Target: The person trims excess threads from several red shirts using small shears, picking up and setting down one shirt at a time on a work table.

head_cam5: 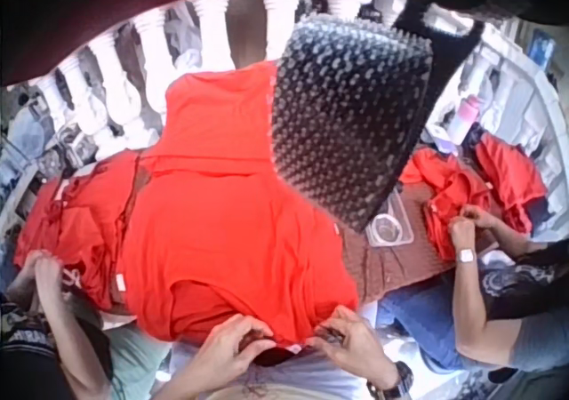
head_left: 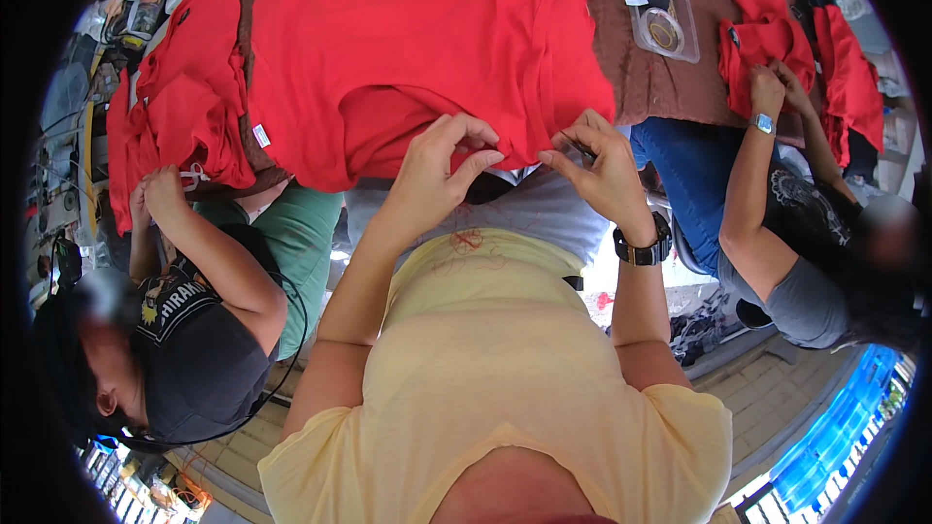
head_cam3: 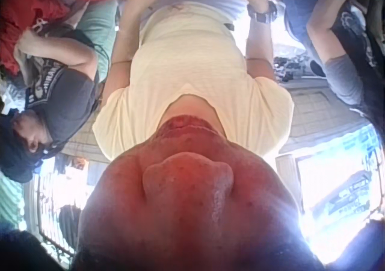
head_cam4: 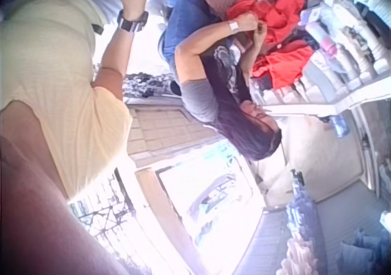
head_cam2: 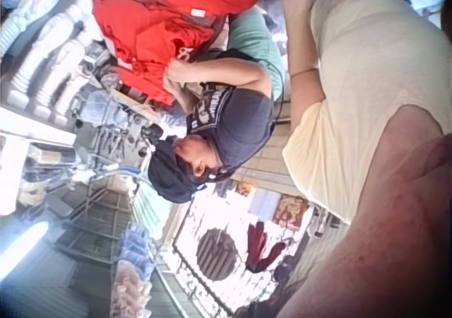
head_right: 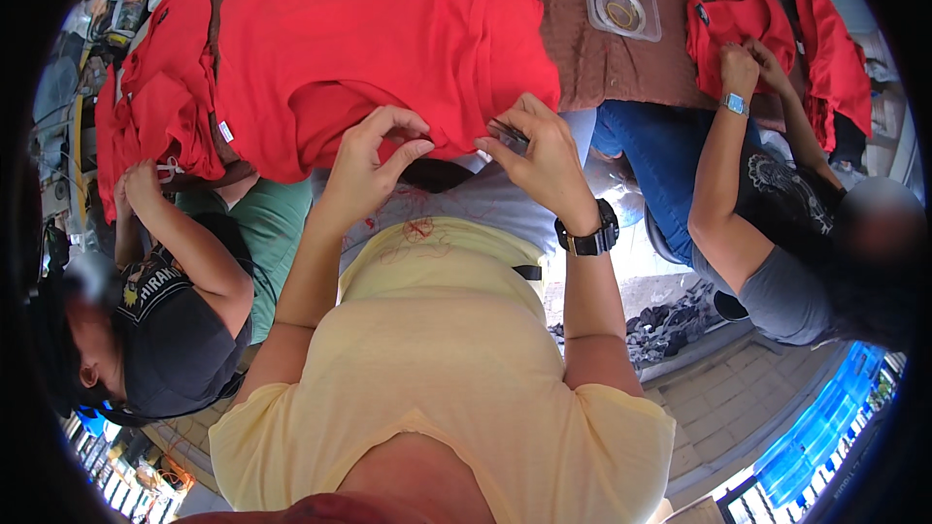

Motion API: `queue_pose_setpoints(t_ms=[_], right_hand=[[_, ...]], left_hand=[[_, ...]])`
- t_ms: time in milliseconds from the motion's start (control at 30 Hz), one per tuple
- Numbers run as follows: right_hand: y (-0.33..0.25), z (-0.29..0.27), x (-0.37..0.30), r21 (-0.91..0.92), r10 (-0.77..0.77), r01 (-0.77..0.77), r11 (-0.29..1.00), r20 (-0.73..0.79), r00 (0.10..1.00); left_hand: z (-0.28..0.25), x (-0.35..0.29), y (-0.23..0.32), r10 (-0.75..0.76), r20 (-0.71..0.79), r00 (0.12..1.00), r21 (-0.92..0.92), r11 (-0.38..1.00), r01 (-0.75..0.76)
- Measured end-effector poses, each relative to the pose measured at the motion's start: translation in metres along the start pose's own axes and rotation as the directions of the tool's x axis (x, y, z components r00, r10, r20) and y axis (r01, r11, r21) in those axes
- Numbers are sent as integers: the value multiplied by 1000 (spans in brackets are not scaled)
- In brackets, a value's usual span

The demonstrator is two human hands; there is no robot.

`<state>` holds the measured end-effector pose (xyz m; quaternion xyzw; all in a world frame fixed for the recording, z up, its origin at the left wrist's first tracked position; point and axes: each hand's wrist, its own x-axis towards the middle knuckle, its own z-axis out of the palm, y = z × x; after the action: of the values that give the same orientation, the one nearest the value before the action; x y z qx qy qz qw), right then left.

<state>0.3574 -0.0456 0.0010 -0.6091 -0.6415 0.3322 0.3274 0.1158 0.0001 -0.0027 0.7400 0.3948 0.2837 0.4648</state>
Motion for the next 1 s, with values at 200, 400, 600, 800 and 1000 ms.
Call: queue_pose_setpoints(t_ms=[200,400,600,800,1000], right_hand=[[-6,13,49,453,82,19,891,-202,976],[21,31,73,597,262,-70,799,-240,935],[8,33,67,593,247,-32,805,-286,926],[10,38,61,586,212,6,810,-302,929],[16,37,59,627,277,-23,779,-311,909]], left_hand=[[-4,36,-3,-88,-194,977,-587,808,-44],[-6,54,-11,227,-525,820,266,959,-95],[32,50,15,161,-413,897,-11,983,-182],[43,63,-15,2,-315,949,-251,964,-86],[37,58,-20,-158,-184,970,-520,853,41]])
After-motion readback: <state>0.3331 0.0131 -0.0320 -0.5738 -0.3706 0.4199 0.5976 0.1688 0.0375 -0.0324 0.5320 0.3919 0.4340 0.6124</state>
